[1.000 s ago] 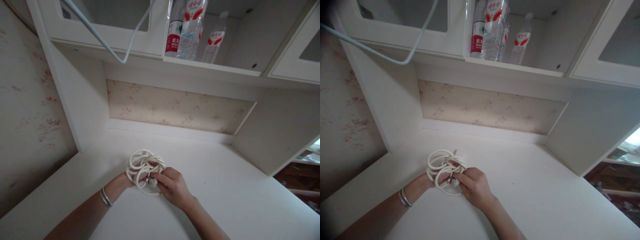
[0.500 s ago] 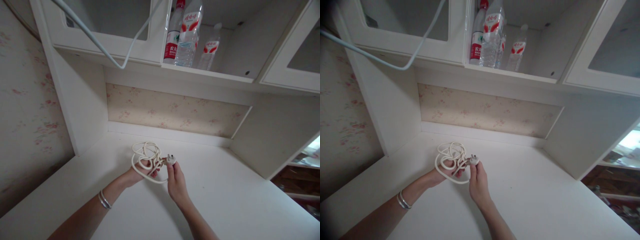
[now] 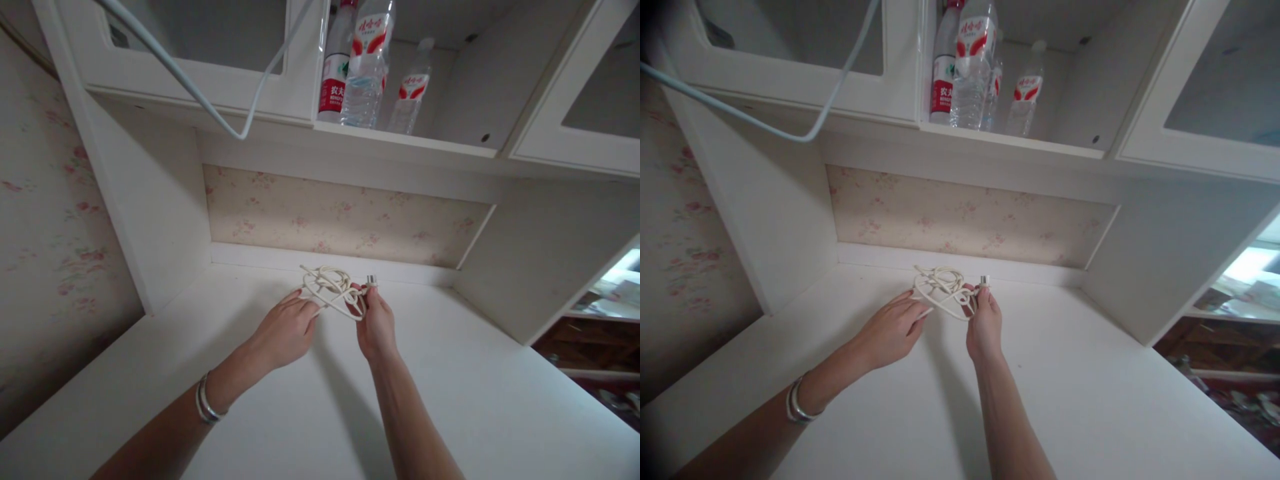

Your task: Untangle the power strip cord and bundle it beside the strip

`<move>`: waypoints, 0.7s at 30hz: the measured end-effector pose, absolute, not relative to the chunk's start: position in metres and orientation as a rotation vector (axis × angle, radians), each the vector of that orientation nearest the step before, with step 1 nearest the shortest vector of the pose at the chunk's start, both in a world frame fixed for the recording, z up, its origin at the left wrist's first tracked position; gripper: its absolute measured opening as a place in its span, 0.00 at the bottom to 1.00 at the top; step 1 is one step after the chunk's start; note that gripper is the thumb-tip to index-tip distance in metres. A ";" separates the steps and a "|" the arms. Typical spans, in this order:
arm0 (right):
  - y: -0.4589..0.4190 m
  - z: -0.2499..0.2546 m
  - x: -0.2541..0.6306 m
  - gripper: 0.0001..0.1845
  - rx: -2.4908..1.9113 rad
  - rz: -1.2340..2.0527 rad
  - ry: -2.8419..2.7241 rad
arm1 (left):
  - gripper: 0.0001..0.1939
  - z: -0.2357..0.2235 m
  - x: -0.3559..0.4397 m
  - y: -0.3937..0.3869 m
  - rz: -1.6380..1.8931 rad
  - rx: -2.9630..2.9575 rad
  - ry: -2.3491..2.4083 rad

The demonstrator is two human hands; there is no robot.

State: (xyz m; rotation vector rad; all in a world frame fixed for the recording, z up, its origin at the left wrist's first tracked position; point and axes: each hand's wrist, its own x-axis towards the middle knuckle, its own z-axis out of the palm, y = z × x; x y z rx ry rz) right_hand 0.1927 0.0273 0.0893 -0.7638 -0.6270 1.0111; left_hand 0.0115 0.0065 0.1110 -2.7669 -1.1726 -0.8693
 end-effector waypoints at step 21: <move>0.118 0.056 0.252 0.09 -1.009 1.146 -0.470 | 0.21 0.059 -0.041 0.068 -0.704 -3.239 -1.834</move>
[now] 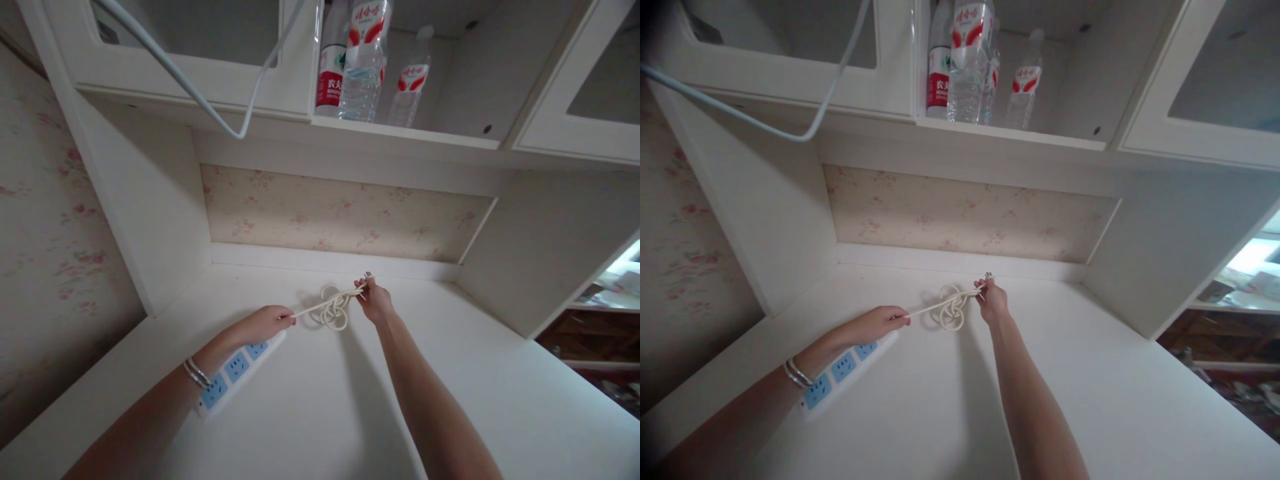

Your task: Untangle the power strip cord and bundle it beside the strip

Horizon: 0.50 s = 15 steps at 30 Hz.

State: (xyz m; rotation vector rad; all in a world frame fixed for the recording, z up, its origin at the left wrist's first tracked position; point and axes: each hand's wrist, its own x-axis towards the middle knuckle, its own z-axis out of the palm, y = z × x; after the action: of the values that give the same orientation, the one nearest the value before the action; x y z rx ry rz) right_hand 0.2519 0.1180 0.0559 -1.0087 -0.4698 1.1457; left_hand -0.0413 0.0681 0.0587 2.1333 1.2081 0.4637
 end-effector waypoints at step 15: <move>0.186 0.010 0.136 0.13 -1.126 1.078 -0.892 | 0.13 0.021 -0.116 0.170 0.582 1.774 1.850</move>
State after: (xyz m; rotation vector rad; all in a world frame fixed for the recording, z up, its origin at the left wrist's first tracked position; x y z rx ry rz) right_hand 0.1360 0.1857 0.0100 -1.1259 -0.8920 1.0781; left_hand -0.1161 0.1701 0.0207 1.7739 1.8500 0.5825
